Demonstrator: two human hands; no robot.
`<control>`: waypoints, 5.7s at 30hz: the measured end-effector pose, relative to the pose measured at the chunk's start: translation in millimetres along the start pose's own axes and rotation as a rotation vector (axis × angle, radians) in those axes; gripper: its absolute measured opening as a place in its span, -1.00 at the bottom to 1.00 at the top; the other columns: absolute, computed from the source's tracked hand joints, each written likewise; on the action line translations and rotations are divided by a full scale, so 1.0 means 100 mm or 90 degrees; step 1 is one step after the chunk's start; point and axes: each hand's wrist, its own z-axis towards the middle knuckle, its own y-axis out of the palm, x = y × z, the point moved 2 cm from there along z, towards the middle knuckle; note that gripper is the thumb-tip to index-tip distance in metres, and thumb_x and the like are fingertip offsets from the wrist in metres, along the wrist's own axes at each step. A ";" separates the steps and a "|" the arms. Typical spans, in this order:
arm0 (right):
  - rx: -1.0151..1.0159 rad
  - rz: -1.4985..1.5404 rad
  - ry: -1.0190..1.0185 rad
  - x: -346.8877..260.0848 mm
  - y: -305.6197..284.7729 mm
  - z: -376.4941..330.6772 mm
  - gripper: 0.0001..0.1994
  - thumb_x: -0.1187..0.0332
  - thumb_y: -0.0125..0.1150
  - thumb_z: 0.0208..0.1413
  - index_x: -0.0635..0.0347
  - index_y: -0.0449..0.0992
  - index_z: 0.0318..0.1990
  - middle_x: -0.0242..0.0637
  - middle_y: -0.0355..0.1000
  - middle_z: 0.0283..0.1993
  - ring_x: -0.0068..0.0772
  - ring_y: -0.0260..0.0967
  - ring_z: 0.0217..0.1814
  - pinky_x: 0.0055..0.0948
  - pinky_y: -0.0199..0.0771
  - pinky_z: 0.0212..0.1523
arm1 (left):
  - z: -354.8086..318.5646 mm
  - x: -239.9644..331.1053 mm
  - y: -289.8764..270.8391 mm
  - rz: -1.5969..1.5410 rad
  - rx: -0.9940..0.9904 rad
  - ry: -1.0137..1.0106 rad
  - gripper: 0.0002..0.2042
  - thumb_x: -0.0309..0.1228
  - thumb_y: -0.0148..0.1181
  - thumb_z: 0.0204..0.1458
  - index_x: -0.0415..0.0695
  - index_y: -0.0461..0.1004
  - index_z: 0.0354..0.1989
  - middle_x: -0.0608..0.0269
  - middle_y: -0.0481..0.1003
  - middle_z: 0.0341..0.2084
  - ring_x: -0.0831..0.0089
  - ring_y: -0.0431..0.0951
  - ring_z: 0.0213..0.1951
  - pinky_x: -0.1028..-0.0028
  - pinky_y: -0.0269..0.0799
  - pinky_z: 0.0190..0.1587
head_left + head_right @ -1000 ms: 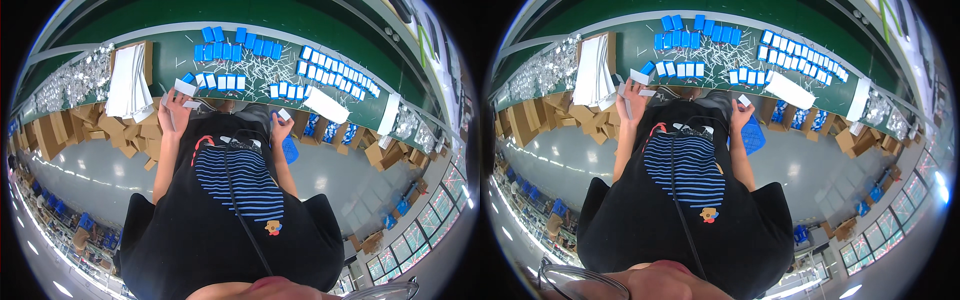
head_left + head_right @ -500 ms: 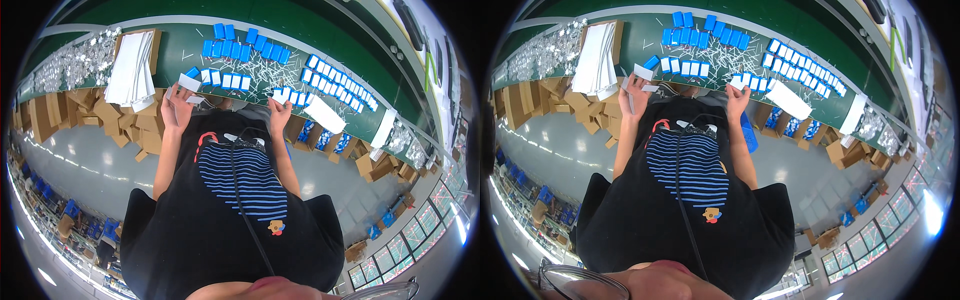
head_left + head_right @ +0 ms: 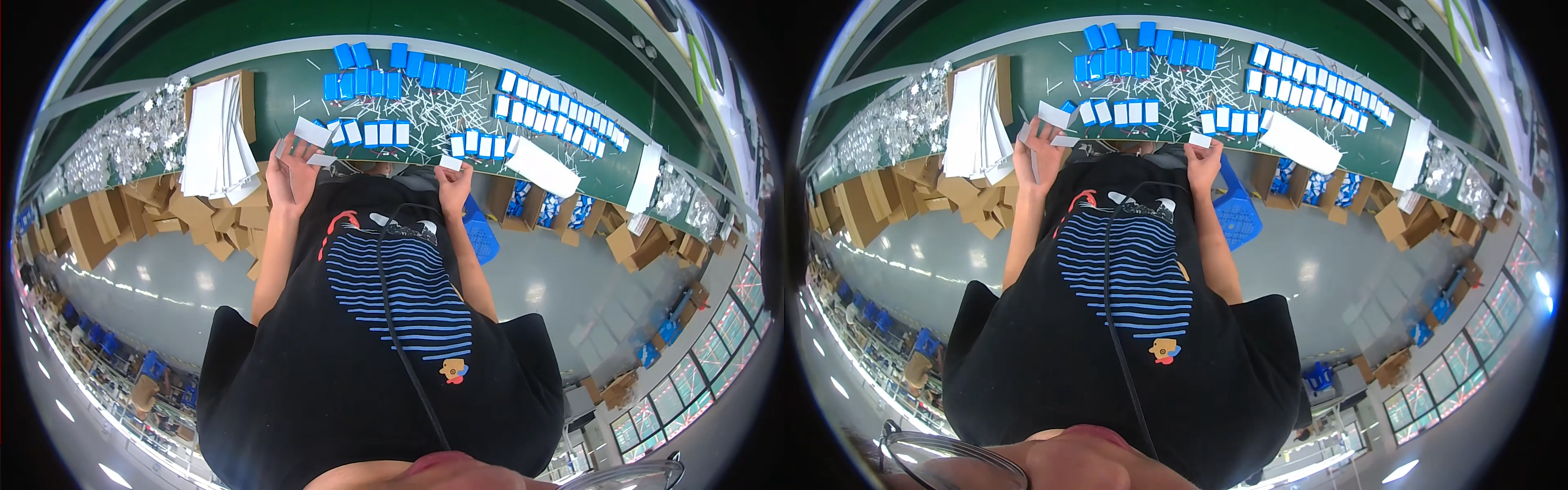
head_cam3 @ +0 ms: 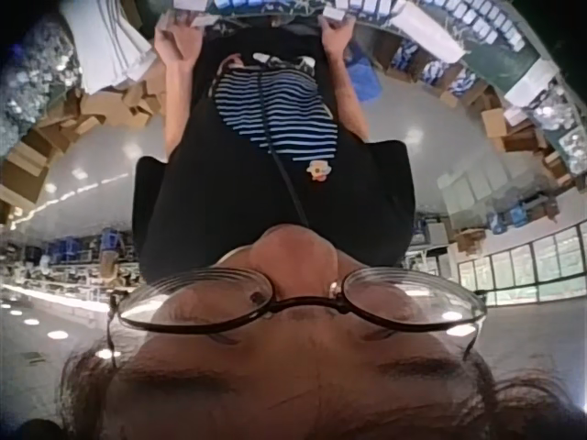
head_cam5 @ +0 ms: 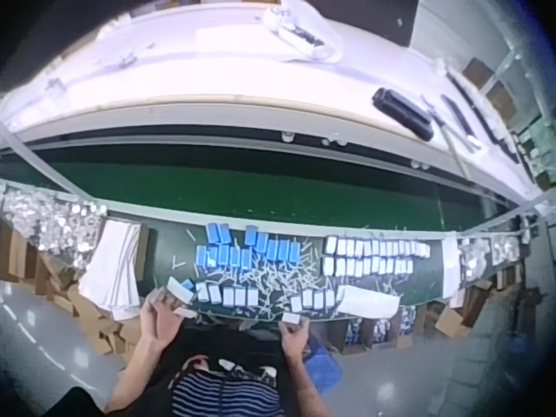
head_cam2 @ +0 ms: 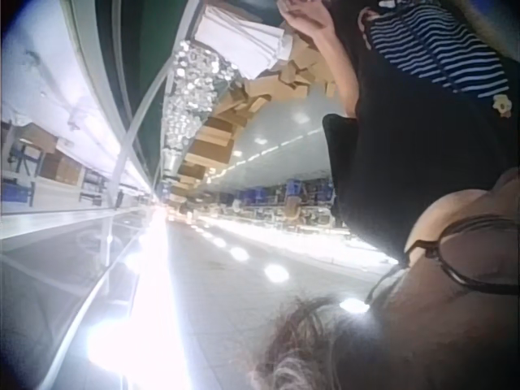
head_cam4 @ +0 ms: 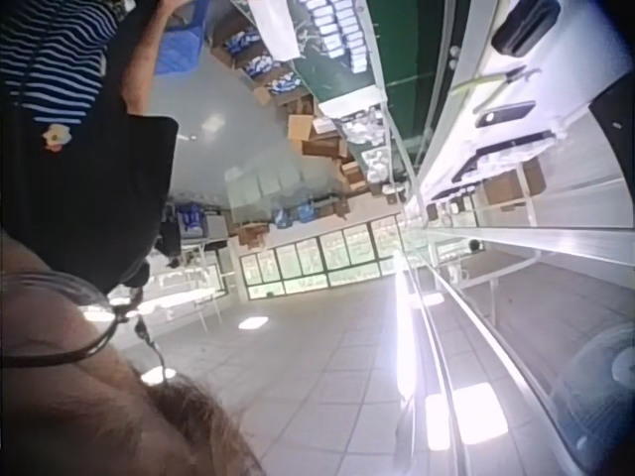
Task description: The person is assembling battery packs by organizing blue cells and applying white insulating or adhesive sheets at a factory workstation.
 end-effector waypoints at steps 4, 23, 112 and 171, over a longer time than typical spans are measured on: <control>0.018 -0.076 0.013 0.07 0.06 -0.04 -0.55 0.53 0.34 0.05 0.26 0.22 0.03 -0.16 0.59 -0.32 -0.38 0.58 -0.29 -0.48 0.52 -0.25 | 0.07 0.02 0.08 0.040 0.024 -0.015 -0.56 -0.19 -0.29 0.32 -0.15 0.14 0.28 0.01 0.26 0.17 0.22 0.33 0.02 0.27 0.21 0.17; 0.186 -0.322 -0.052 0.22 0.10 0.06 -0.51 0.38 0.48 -0.11 0.22 0.34 -0.04 -0.17 0.51 -0.35 -0.22 0.47 -0.41 -0.27 0.43 -0.30 | 0.08 0.16 0.18 0.057 0.078 -0.034 -0.59 -0.20 -0.16 0.31 -0.13 0.16 0.25 0.04 0.29 0.09 0.27 0.30 -0.03 0.30 0.19 0.11; -0.314 -0.621 -0.631 -1.46 0.29 2.17 -0.91 0.44 0.19 0.09 0.17 0.59 -0.28 -0.28 0.57 -0.23 -0.12 0.41 -0.24 -0.28 0.41 -0.13 | -0.69 0.13 -0.53 -0.138 0.267 0.212 -0.72 -0.31 -0.09 0.28 -0.21 0.42 0.01 0.08 0.45 -0.09 0.42 0.33 -0.24 0.49 0.24 -0.22; -0.213 -0.230 -0.310 -1.77 0.72 1.49 -0.72 0.39 0.29 0.09 0.14 0.56 -0.02 -0.33 0.58 -0.20 -0.44 0.49 -0.28 -0.49 0.47 -0.17 | -0.11 -0.16 0.39 -0.212 0.079 0.058 -0.76 -0.28 -0.05 0.26 -0.14 0.41 -0.04 0.07 0.41 -0.05 0.43 0.29 -0.22 0.50 0.26 -0.22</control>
